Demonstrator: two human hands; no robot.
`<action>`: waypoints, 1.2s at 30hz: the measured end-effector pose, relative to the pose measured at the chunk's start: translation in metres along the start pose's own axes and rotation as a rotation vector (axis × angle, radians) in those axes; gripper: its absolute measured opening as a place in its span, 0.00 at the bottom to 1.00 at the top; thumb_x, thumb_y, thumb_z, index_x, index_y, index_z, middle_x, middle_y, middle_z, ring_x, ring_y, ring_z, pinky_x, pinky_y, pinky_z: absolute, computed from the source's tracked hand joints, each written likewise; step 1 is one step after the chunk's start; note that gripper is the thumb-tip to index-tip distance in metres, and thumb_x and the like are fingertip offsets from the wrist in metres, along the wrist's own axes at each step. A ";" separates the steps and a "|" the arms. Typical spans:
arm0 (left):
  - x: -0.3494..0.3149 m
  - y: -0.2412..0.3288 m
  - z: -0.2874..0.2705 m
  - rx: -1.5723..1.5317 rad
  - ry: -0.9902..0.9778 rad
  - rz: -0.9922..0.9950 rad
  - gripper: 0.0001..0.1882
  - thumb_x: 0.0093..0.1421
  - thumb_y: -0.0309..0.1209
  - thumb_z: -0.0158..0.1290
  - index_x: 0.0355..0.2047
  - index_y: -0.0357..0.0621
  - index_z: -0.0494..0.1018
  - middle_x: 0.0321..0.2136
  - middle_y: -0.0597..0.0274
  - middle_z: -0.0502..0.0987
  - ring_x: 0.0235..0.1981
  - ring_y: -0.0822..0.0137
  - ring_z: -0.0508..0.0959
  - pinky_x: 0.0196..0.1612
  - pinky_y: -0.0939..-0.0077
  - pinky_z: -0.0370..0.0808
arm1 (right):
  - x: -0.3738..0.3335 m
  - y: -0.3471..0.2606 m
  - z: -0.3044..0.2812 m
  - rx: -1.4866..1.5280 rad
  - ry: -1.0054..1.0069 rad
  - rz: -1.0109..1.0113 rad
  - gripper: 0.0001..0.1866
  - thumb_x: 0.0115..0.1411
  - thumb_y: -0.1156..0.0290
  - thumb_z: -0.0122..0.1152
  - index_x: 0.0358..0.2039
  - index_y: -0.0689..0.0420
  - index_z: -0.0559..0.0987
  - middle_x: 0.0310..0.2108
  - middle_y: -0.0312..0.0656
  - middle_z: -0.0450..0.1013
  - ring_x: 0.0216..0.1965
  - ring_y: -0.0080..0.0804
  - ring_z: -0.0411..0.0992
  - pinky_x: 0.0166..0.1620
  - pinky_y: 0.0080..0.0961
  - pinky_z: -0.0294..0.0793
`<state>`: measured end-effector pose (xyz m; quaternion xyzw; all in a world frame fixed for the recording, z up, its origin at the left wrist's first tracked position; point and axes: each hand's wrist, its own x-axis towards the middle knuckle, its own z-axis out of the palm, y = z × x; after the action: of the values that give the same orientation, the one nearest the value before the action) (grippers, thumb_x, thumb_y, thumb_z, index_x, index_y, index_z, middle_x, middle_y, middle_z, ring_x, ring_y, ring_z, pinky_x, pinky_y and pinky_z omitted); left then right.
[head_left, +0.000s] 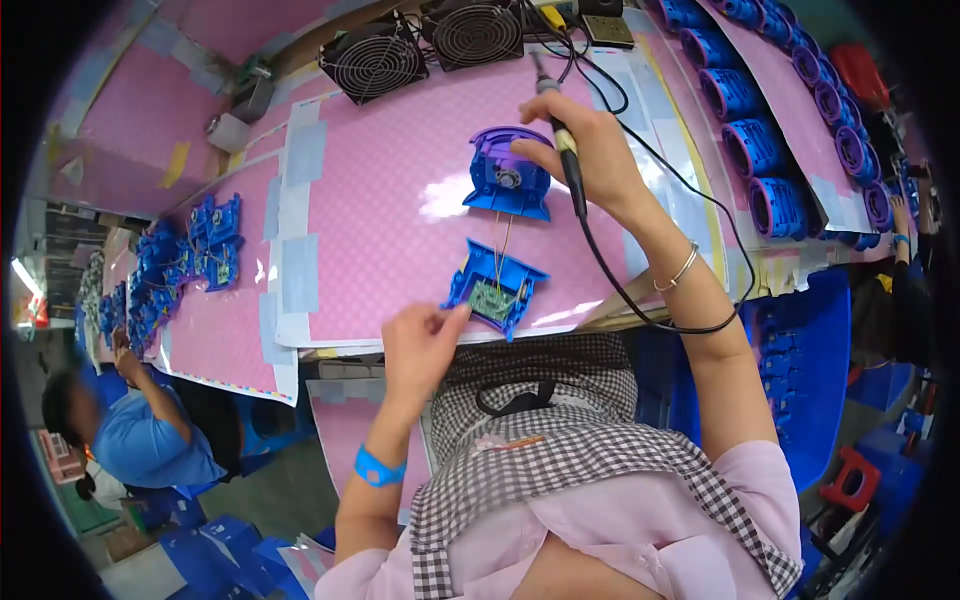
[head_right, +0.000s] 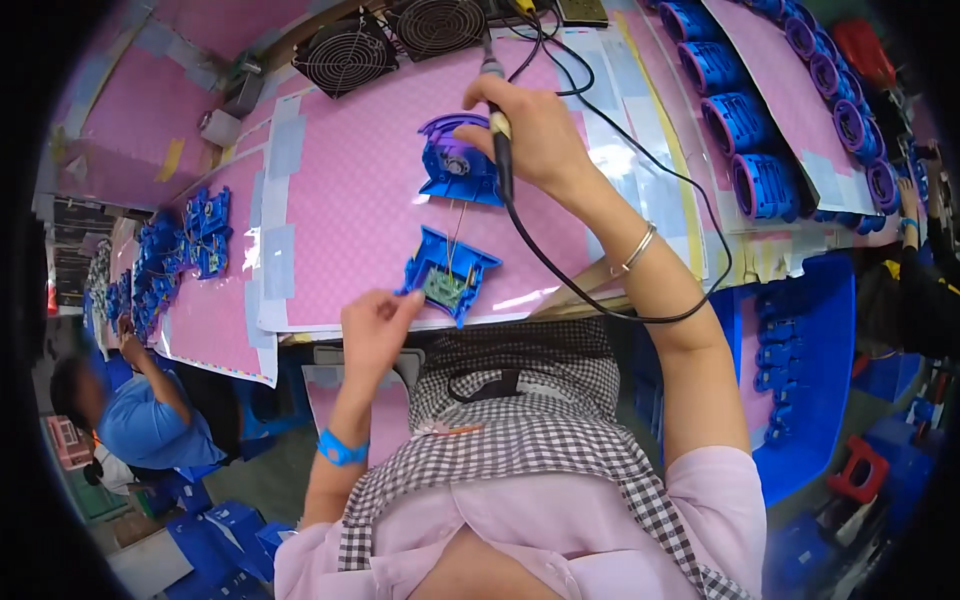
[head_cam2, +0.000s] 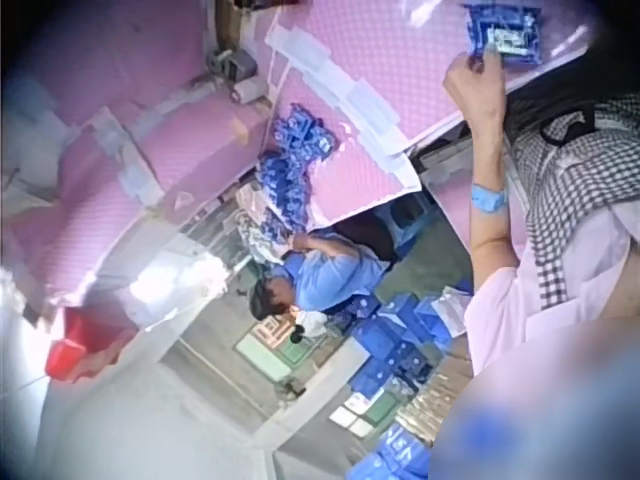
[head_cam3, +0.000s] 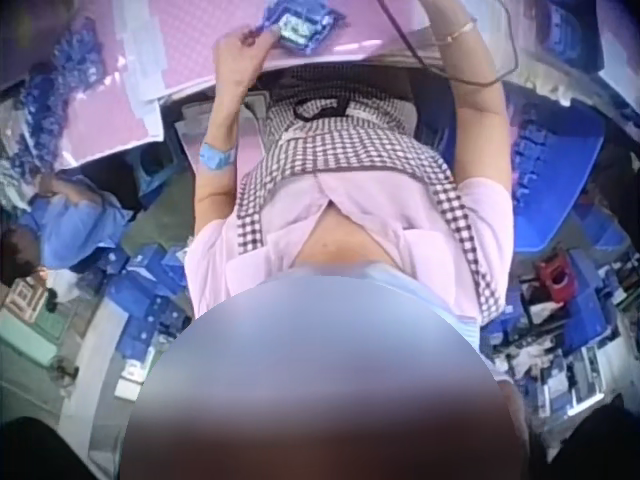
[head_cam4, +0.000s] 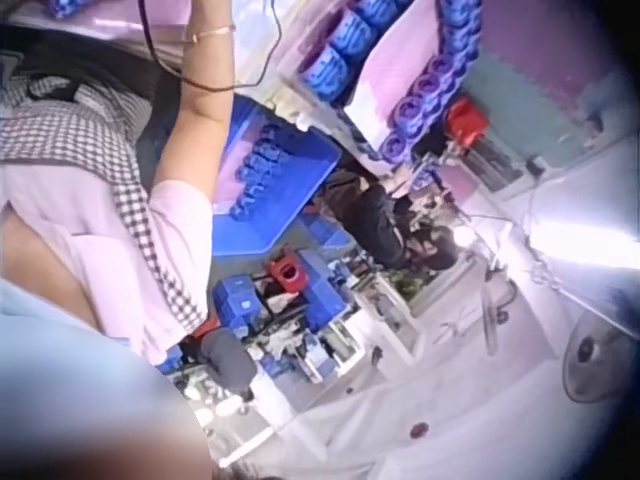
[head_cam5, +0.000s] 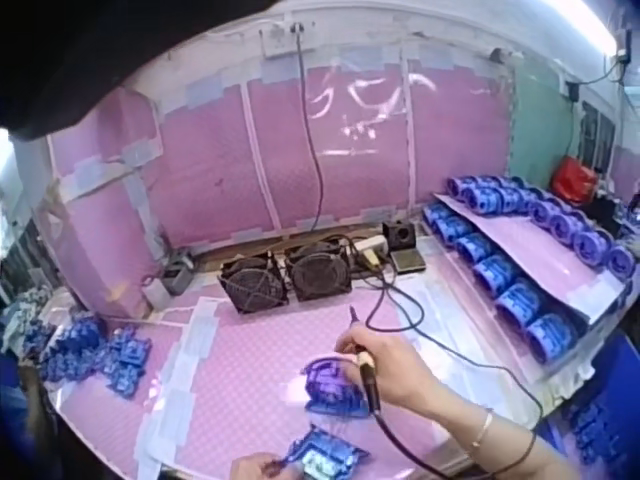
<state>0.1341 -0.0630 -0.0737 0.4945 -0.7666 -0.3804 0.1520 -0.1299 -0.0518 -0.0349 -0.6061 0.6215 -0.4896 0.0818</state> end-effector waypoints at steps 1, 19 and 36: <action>-0.010 -0.003 0.000 0.026 0.048 0.005 0.15 0.54 0.35 0.61 0.22 0.34 0.76 0.15 0.65 0.73 0.18 0.79 0.68 0.20 0.77 0.62 | 0.003 0.006 0.001 0.033 0.019 -0.080 0.11 0.50 0.71 0.67 0.34 0.59 0.76 0.24 0.41 0.75 0.25 0.28 0.74 0.31 0.23 0.73; -0.030 0.000 0.007 0.291 0.295 0.126 0.19 0.50 0.33 0.61 0.11 0.34 0.68 0.12 0.54 0.68 0.14 0.58 0.69 0.19 0.64 0.63 | -0.067 0.023 0.017 -0.061 -0.099 -0.144 0.12 0.42 0.84 0.59 0.30 0.58 0.76 0.21 0.38 0.69 0.27 0.33 0.68 0.29 0.27 0.68; 0.025 0.034 -0.018 0.051 0.292 0.498 0.16 0.58 0.17 0.45 0.43 0.40 0.77 0.22 0.66 0.66 0.23 0.68 0.68 0.34 0.77 0.67 | -0.106 -0.021 -0.015 0.646 0.151 0.504 0.09 0.60 0.76 0.53 0.38 0.66 0.77 0.23 0.37 0.70 0.24 0.21 0.67 0.30 0.17 0.65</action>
<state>0.1113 -0.0852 -0.0401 0.3442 -0.8438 -0.2368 0.3368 -0.0990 0.0488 -0.0648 -0.3407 0.5689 -0.6672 0.3393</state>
